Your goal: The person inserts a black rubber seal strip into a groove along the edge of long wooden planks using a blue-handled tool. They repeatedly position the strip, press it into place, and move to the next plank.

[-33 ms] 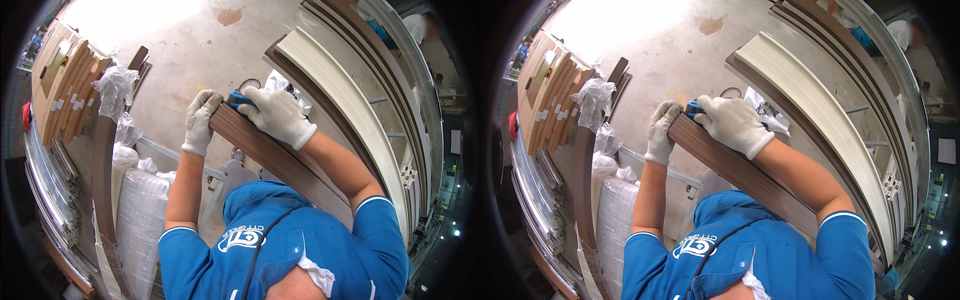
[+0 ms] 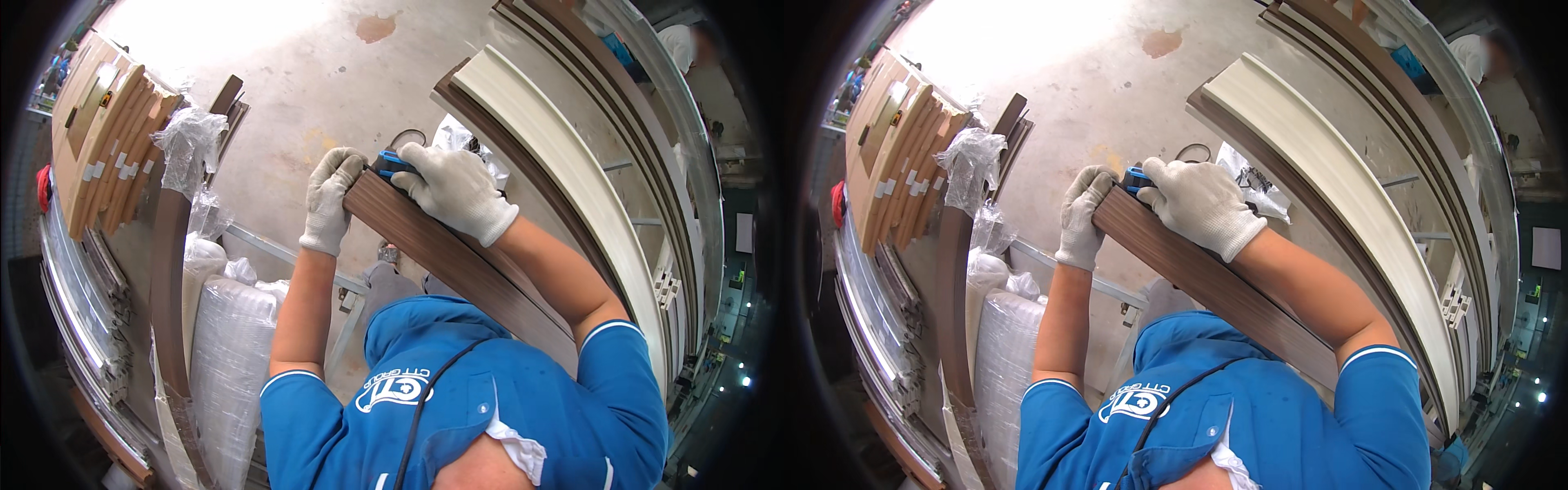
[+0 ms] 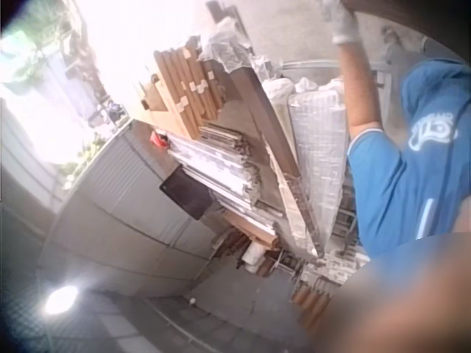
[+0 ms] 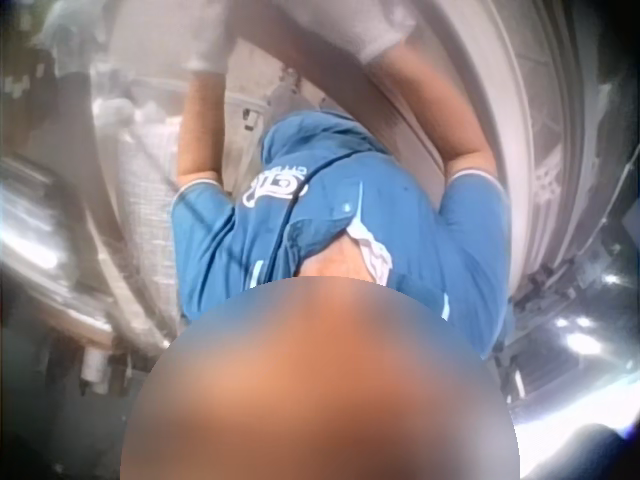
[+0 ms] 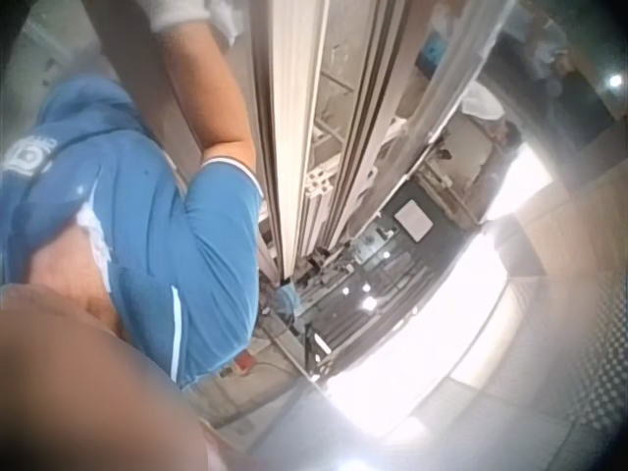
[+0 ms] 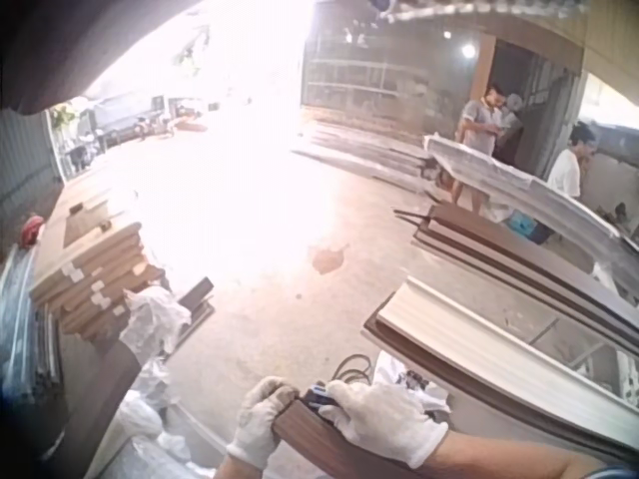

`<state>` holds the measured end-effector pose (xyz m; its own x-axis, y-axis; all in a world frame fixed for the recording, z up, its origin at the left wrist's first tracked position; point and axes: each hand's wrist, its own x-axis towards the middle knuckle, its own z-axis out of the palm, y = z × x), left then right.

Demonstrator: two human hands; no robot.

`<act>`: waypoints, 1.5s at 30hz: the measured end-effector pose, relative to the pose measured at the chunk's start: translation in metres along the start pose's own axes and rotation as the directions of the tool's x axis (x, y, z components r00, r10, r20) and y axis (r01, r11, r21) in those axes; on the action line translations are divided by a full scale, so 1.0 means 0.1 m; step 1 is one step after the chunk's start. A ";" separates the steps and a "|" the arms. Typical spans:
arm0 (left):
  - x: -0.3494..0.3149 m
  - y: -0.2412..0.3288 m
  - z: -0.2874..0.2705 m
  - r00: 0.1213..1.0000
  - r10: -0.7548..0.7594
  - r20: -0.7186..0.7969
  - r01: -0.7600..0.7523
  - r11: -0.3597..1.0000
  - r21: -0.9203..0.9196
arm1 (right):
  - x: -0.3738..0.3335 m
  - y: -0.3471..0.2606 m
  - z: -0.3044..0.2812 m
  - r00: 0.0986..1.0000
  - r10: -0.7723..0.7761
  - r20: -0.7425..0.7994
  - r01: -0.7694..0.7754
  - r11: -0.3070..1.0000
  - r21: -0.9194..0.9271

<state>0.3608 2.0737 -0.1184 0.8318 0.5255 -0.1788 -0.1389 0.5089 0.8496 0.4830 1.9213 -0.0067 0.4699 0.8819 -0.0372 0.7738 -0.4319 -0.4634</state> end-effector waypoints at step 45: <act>-1.93 -0.24 2.56 0.506 -0.465 0.727 -0.373 0.642 0.670 | -3.78 0.21 -0.65 0.375 0.600 -0.706 0.355 0.611 0.708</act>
<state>0.3407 1.7854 0.0225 0.8758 -0.4665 -0.1243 -0.0397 -0.3263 0.9444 0.3492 1.5668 0.0555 0.9407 -0.0615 0.3335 0.3391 0.1829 -0.9228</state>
